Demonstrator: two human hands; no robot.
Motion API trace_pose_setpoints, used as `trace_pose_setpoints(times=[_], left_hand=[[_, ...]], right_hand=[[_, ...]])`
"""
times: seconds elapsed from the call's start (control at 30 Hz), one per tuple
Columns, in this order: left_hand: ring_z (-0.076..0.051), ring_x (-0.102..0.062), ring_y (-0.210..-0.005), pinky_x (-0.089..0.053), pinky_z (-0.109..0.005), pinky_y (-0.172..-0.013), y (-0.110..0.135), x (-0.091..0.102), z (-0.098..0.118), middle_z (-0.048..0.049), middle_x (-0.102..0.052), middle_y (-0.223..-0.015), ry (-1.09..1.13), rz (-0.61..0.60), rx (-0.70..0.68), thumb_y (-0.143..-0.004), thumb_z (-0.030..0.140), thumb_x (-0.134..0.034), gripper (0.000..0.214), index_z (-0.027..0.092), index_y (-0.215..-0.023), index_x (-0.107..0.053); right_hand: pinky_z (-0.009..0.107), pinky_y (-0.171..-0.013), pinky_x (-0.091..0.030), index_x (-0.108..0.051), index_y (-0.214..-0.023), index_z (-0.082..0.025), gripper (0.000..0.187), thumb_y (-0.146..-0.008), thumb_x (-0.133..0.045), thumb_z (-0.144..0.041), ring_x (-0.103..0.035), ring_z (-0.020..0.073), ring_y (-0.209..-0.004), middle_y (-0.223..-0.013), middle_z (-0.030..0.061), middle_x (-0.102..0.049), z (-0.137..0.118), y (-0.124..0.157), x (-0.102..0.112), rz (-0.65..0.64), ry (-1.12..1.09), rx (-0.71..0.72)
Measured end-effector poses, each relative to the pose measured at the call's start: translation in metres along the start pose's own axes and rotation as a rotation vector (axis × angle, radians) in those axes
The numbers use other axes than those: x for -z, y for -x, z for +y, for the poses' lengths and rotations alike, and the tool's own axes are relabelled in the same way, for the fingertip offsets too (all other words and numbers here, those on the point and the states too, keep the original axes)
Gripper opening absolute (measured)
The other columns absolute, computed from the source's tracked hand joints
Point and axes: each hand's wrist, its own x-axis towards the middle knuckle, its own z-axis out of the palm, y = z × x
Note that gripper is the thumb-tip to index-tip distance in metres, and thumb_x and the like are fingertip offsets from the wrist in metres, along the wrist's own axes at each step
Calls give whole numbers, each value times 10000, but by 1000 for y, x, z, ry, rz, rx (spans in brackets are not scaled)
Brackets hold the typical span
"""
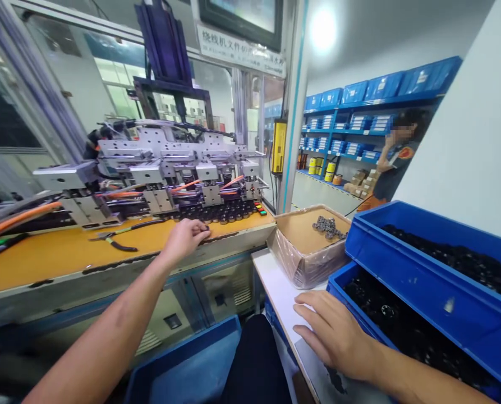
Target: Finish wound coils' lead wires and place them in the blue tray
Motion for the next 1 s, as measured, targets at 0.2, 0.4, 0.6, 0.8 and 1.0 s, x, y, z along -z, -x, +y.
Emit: trace_pose_setpoints(times=[0.2, 0.4, 0.6, 0.8, 1.0], left_hand=[[-212, -676, -982, -580, -423, -852, -28, -7, -1, -79, -682, -1146, -106, -85, 79, -940, 346, -630, 281, 155, -1144, -647], [-196, -690, -912, -552, -371, -845, -28, -14, -3, -54, -734, -995, -142, -5, 88, -909, 322, -650, 203, 148, -1008, -683], [-251, -658, -725, -472, -330, -677, -31, -18, -1, -39, -700, -653, -278, 81, 85, -739, 468, -672, 273, 231, -620, -609], [-290, -617, -655, -442, -366, -602, -31, -27, 38, -11, -645, -608, -387, 168, 41, -690, 598, -611, 337, 275, -660, -520], [-315, -675, -1013, -520, -402, -831, -47, -114, 154, -104, -728, -1046, -363, -91, -455, -870, 475, -548, 343, 199, -1059, -622]], right_hand=[[357, -831, -597, -643, -1081, -93, 187, -999, -493, -169, -683, 216, -974, -1026, 157, -702, 10, -2, 1, -55, 90, 45], [380, -814, -572, -664, -1089, -111, 212, -988, -498, -195, -681, 240, -936, -1017, 151, -700, 66, 43, 15, -288, 156, -171], [304, -766, -493, -689, -829, -130, 378, -1014, -367, -198, -658, 208, -794, -818, 110, -677, 97, 75, 17, -696, -12, -661], [239, -708, -434, -749, -908, -137, 215, -874, -537, -128, -667, 182, -815, -897, 85, -739, 105, 78, 20, -892, -197, -898], [227, -558, -359, -780, -926, -134, 249, -785, -580, -90, -644, 168, -701, -853, 71, -749, 110, 78, 21, -1051, -294, -942]])
